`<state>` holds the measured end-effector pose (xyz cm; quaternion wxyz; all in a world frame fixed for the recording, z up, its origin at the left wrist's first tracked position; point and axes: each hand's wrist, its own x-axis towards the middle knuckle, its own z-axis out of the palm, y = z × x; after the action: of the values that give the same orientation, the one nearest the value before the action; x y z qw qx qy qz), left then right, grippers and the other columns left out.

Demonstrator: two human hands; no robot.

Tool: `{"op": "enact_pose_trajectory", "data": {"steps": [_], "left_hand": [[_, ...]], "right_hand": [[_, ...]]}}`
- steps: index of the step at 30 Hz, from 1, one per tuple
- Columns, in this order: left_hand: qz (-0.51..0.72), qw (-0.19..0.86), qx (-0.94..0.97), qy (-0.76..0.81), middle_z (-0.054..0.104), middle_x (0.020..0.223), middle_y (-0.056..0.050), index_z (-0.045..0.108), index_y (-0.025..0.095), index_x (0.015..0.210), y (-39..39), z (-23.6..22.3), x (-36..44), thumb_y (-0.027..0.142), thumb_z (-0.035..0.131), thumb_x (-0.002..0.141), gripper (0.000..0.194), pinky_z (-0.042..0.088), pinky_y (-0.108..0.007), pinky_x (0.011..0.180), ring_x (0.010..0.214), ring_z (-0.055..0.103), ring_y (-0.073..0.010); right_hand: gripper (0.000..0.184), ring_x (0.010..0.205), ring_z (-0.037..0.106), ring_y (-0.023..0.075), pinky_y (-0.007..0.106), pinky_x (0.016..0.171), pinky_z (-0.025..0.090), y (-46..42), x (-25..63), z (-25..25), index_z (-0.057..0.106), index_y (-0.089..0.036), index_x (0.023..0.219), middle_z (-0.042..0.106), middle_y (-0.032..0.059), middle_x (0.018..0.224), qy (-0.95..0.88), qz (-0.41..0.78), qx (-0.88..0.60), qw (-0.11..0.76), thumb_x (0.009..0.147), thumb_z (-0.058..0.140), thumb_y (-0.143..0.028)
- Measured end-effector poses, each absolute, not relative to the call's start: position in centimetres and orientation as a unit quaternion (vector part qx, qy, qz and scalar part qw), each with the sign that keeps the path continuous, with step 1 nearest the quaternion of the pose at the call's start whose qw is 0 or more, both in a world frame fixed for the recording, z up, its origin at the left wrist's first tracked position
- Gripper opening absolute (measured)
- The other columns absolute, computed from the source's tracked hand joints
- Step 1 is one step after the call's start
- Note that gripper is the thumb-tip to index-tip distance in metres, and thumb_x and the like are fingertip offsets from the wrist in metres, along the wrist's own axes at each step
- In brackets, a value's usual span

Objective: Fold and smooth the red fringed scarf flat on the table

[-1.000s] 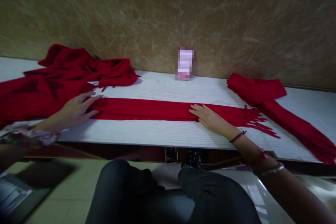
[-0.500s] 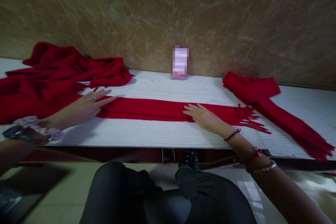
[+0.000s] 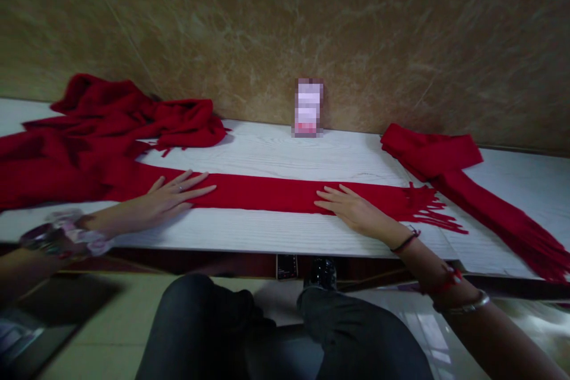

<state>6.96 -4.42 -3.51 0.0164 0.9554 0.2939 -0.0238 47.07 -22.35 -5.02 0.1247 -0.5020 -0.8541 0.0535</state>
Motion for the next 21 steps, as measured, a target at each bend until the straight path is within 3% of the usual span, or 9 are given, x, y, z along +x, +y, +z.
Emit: {"op": "enact_pose_trajectory", "data": {"steps": [2, 11, 14, 17, 21], "left_hand": [[-0.05, 0.011, 0.949, 0.311, 0.013, 0.146, -0.001, 0.026, 0.035, 0.136, -4.7, -3.9, 6.7, 0.037, 0.02, 0.091, 0.045, 0.014, -0.062, 0.097, 0.131, 0.011, -0.035], [-0.086, 0.027, 0.936, 0.34, 0.01, 0.147, -0.004, 0.022, 0.035, 0.137, -4.9, -3.1, 6.9, 0.039, 0.023, 0.091, 0.046, 0.015, -0.067, 0.093, 0.13, 0.006, -0.0392], [-0.097, 0.046, 0.939, 0.327, 0.008, 0.147, -0.006, 0.031, 0.032, 0.134, -4.7, -2.2, 7.6, 0.05, 0.034, 0.086, 0.051, 0.018, -0.064, 0.094, 0.13, 0.005, -0.041], [-0.003, 0.043, 0.967, 0.249, 0.015, 0.146, -0.002, 0.053, 0.028, 0.119, -4.8, -1.6, 10.1, 0.049, 0.036, 0.086, 0.043, 0.021, -0.051, 0.102, 0.132, 0.011, -0.0317], [0.097, 0.043, 0.985, 0.137, 0.04, 0.134, -0.008, 0.057, 0.017, 0.114, -5.7, -2.3, 15.0, 0.035, 0.028, 0.091, 0.041, 0.027, -0.033, 0.104, 0.124, 0.034, -0.0176]], "right_hand": [[0.043, 0.129, 0.026, 0.0154, 0.047, 0.107, 0.017, -22.5, 47.3, -5.4, 0.043, -0.027, 0.128, 0.04, 0.0005, 0.137, -0.858, 0.05, -0.498, 0.113, 0.088, 0.032, -0.014], [0.044, 0.13, 0.024, 0.0158, 0.049, 0.107, 0.016, -22.9, 47.3, -5.2, 0.044, -0.028, 0.127, 0.042, 0.001, 0.135, -0.865, 0.033, -0.489, 0.11, 0.087, 0.032, -0.011], [0.042, 0.13, 0.022, 0.0162, 0.048, 0.107, 0.014, -22.9, 47.1, -4.9, 0.043, -0.028, 0.127, 0.039, 0.0006, 0.137, -0.862, 0.052, -0.493, 0.106, 0.089, 0.032, -0.015], [0.042, 0.131, 0.02, 0.0168, 0.048, 0.107, 0.012, -22.6, 46.7, -4.8, 0.044, -0.028, 0.127, 0.038, 0.0001, 0.138, -0.859, 0.062, -0.497, 0.1, 0.089, 0.032, -0.016], [0.043, 0.131, 0.021, 0.0179, 0.05, 0.106, 0.016, -22.3, 46.3, -5.0, 0.044, -0.027, 0.127, 0.04, 0.0014, 0.137, -0.858, 0.04, -0.503, 0.097, 0.088, 0.033, -0.013]]}}
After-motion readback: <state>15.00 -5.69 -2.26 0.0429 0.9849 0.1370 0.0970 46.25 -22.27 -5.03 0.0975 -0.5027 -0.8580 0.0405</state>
